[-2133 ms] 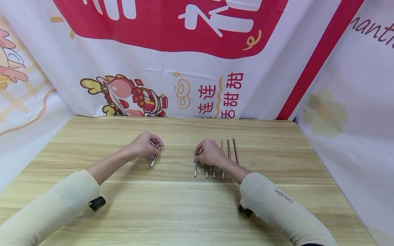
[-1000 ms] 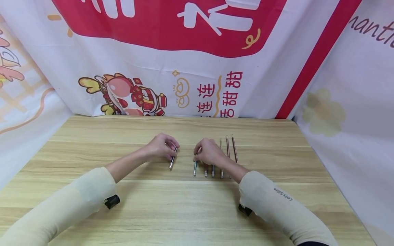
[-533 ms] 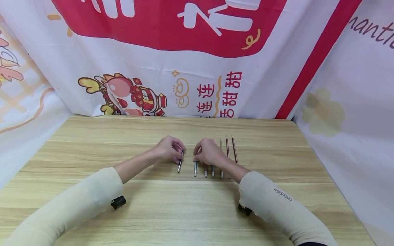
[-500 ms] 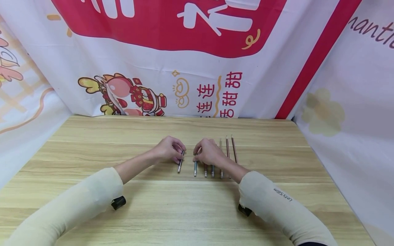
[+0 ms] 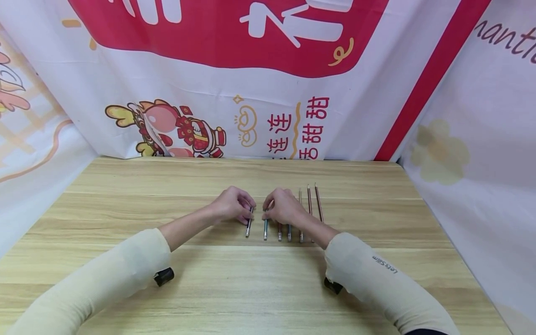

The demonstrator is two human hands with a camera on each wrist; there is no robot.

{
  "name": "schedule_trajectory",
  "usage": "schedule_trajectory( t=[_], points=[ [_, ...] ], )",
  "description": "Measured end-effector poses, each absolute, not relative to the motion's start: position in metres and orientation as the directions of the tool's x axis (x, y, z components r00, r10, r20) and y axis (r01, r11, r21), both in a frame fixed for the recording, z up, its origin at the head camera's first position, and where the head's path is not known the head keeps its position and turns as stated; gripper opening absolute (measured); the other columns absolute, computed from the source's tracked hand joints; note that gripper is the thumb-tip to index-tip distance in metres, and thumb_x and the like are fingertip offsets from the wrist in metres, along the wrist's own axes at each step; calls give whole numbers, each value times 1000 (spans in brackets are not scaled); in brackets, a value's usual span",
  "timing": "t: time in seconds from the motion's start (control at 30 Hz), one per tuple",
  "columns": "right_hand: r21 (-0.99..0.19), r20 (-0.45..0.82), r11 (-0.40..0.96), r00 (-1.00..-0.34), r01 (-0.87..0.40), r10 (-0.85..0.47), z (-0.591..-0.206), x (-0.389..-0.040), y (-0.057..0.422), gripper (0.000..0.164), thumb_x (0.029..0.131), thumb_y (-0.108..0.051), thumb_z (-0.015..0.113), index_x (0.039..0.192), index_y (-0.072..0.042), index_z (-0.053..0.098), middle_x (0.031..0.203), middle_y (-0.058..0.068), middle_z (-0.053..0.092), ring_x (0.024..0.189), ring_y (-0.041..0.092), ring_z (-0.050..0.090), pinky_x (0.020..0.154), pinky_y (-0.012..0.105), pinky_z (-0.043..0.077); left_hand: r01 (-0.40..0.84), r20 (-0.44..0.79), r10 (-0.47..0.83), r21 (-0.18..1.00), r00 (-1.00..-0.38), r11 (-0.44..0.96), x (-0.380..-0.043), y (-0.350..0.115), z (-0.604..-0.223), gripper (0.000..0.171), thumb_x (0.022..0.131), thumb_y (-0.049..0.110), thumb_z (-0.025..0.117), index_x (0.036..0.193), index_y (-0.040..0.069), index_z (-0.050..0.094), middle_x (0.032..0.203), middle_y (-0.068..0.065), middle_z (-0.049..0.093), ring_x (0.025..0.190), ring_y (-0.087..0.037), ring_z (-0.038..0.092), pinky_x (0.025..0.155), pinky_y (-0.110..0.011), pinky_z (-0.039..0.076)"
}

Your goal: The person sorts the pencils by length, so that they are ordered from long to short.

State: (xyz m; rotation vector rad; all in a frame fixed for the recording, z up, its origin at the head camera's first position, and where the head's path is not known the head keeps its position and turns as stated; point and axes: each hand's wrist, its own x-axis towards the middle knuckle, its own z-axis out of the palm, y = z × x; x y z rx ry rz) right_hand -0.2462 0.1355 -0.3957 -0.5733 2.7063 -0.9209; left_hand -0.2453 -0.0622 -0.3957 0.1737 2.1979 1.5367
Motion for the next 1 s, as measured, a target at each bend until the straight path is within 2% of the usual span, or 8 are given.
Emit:
schedule_trajectory(
  t=[0.67, 1.0],
  points=[
    [-637, -109, 723, -898, -266, -426, -394, -246, 134, 18, 87, -9, 84, 103, -3, 79, 82, 2, 74, 68, 12, 65, 61, 24, 54, -52, -234, 353, 889, -906, 455, -243, -53, -397, 24, 80, -18, 75, 103, -15, 68, 85, -18, 68, 66, -22, 70, 61, -29, 63],
    [-637, -116, 722, -893, -269, -435, -394, -247, 134, 19, 87, -9, 84, 104, -2, 78, 82, 2, 73, 68, 12, 64, 60, 23, 53, -32, -217, 360, 890, -907, 454, -241, -54, -396, 23, 80, -18, 74, 102, -15, 68, 80, -12, 64, 62, -19, 68, 60, -29, 63]
  ],
)
